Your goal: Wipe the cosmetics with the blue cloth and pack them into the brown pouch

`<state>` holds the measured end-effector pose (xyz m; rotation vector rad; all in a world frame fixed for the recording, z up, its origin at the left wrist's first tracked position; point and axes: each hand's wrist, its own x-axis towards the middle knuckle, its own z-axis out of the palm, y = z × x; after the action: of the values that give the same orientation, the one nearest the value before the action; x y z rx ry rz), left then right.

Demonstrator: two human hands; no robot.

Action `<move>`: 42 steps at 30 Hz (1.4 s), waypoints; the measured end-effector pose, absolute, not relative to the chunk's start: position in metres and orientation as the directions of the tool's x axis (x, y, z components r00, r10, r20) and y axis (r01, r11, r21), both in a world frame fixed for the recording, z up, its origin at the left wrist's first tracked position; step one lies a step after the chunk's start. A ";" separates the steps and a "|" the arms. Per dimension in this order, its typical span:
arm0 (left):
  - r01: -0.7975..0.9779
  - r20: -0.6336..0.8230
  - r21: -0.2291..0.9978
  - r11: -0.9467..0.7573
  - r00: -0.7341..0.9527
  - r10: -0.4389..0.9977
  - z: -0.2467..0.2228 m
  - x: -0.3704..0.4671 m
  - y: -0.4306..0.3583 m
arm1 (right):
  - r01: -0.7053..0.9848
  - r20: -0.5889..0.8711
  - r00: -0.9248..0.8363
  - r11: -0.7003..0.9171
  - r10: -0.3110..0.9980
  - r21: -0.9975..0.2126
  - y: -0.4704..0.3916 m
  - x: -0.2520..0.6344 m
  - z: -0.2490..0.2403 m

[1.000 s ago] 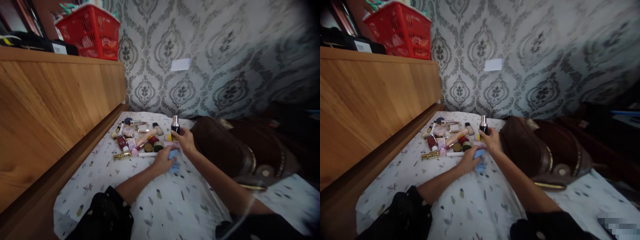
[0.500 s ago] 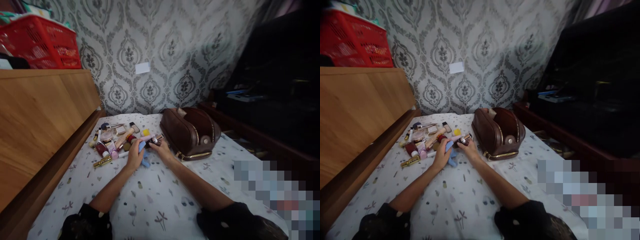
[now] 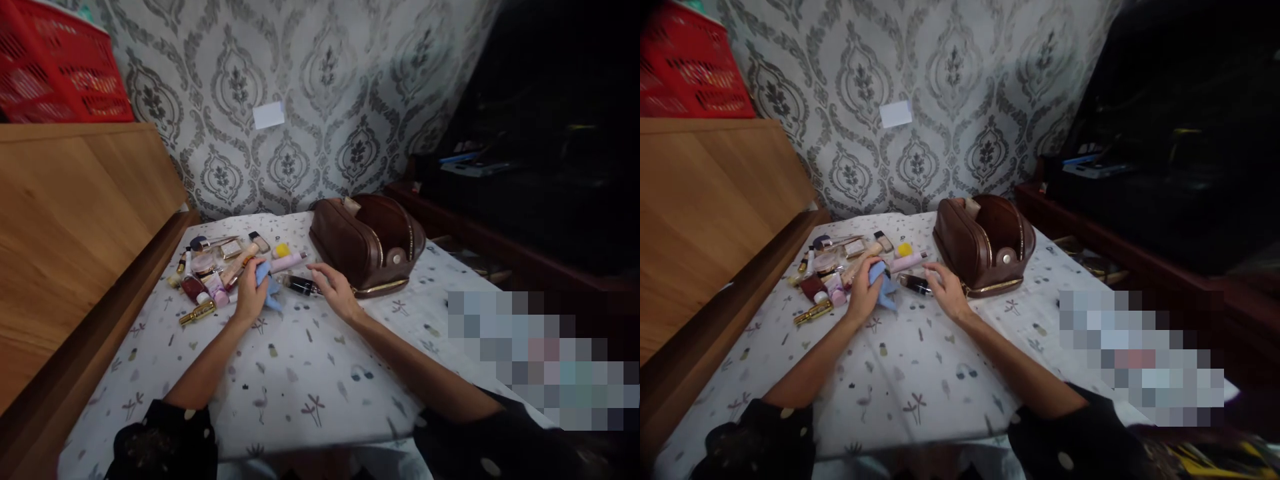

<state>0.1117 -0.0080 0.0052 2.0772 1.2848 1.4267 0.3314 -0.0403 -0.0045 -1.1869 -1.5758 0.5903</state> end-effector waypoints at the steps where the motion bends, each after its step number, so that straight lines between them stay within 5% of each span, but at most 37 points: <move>1: 0.496 0.585 0.672 -0.550 0.101 0.805 0.007 0.111 -0.009 | 0.470 0.444 0.004 0.391 0.896 -0.792 -0.043 0.333 -0.008; 5: 0.514 0.605 0.631 -0.581 0.144 0.783 0.013 0.111 -0.015 | 0.672 0.501 -0.078 0.417 0.862 -0.612 -0.050 0.336 -0.023; 12: 0.572 0.677 0.440 -0.692 0.295 0.674 0.031 0.136 -0.018 | 0.770 0.493 -0.201 0.448 0.846 -0.454 -0.063 0.337 -0.033; 19: 0.541 0.335 0.338 -0.770 0.695 0.636 0.020 0.166 -0.012 | 0.818 0.437 -0.272 0.445 0.857 -0.364 -0.068 0.339 -0.029; 29: 0.610 0.274 0.101 -0.786 0.743 0.611 0.005 0.132 -0.054 | 0.776 0.386 -0.416 0.543 0.824 -0.322 -0.070 0.341 -0.021; 32: 0.613 0.274 0.159 -0.774 0.726 0.631 0.009 0.123 -0.062 | 0.724 0.375 -0.455 0.581 0.808 -0.372 -0.069 0.343 -0.019; 37: 0.587 0.258 0.471 -0.659 0.623 0.739 0.021 0.114 -0.059 | 0.576 0.376 -0.494 0.619 0.784 -0.534 -0.069 0.343 -0.018; 42: 0.603 0.280 0.506 -0.617 0.561 0.779 0.012 0.121 -0.051 | 0.465 0.313 -0.419 0.498 0.852 -0.732 -0.074 0.340 -0.014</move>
<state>0.1206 -0.0510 0.0115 2.4452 1.1290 0.6924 0.3403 -0.0739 -0.0138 -1.0769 -2.0622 0.7311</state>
